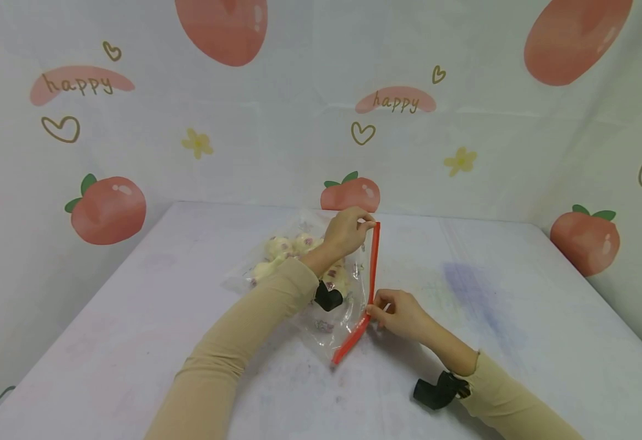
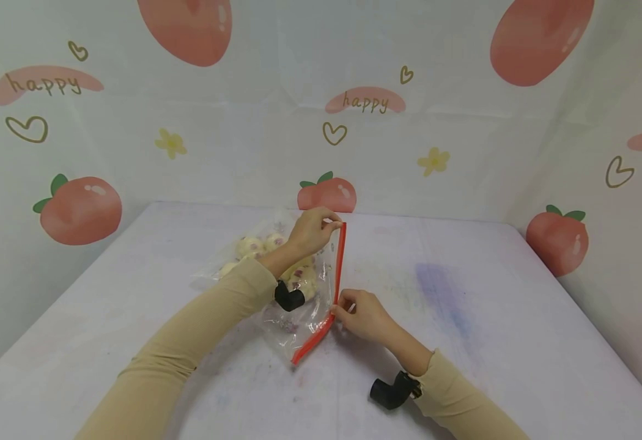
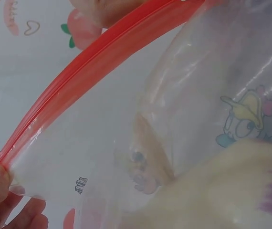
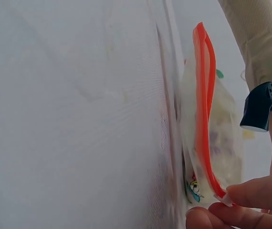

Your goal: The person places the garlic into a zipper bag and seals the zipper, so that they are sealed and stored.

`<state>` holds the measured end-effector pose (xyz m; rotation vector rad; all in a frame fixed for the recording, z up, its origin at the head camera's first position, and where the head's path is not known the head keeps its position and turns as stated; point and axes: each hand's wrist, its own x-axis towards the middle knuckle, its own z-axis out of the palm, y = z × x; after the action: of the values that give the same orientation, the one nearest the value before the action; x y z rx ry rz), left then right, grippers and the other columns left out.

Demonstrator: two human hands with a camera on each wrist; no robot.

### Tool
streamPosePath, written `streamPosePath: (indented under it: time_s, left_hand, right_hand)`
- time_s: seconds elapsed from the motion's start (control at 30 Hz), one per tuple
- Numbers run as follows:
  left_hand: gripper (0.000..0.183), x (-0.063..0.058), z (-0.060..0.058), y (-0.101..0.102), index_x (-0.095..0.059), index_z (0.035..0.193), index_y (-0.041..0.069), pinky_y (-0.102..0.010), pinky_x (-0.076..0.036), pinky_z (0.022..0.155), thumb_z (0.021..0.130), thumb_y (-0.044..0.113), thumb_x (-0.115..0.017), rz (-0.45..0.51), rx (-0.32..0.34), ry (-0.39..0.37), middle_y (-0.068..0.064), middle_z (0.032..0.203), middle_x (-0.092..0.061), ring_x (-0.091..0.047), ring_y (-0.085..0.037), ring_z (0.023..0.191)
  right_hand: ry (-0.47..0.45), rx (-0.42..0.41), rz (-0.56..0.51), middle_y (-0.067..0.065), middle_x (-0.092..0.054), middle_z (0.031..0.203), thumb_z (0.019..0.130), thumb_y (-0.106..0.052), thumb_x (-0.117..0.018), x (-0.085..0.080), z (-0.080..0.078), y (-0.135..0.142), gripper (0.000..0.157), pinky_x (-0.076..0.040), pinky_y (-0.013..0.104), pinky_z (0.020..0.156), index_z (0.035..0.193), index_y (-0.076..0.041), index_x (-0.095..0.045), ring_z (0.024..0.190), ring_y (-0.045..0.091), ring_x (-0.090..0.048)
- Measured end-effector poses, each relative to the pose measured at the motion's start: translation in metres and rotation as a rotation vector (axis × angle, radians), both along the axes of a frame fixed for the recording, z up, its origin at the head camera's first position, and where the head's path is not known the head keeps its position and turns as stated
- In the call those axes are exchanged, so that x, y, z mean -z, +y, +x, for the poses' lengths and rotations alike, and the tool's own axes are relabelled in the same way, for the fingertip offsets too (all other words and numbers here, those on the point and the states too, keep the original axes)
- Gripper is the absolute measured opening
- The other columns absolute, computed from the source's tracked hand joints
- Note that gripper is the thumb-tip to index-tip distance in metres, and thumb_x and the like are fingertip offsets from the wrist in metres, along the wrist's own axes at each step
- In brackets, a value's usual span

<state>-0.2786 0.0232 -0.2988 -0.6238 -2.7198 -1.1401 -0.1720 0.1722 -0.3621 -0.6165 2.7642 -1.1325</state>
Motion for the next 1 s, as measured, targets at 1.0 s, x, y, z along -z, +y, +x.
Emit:
streamPosePath:
  time_s: [1.0]
  left_hand:
    - [0.020, -0.002, -0.004, -0.006, -0.067, 0.103, 0.010, -0.024, -0.046, 0.067, 0.095, 0.023, -0.055, 0.026, -0.042, 0.023, -0.004, 0.111, -0.065, -0.063, -0.019, 0.085]
  right_hand:
    - [-0.061, -0.093, -0.019, 0.006, -0.061, 0.064, 0.089, -0.018, -0.063, -0.002, 0.012, -0.009, 0.019, -0.041, 0.019, 0.047, 0.075, -0.005, -0.058, 0.049, 0.002, -0.047]
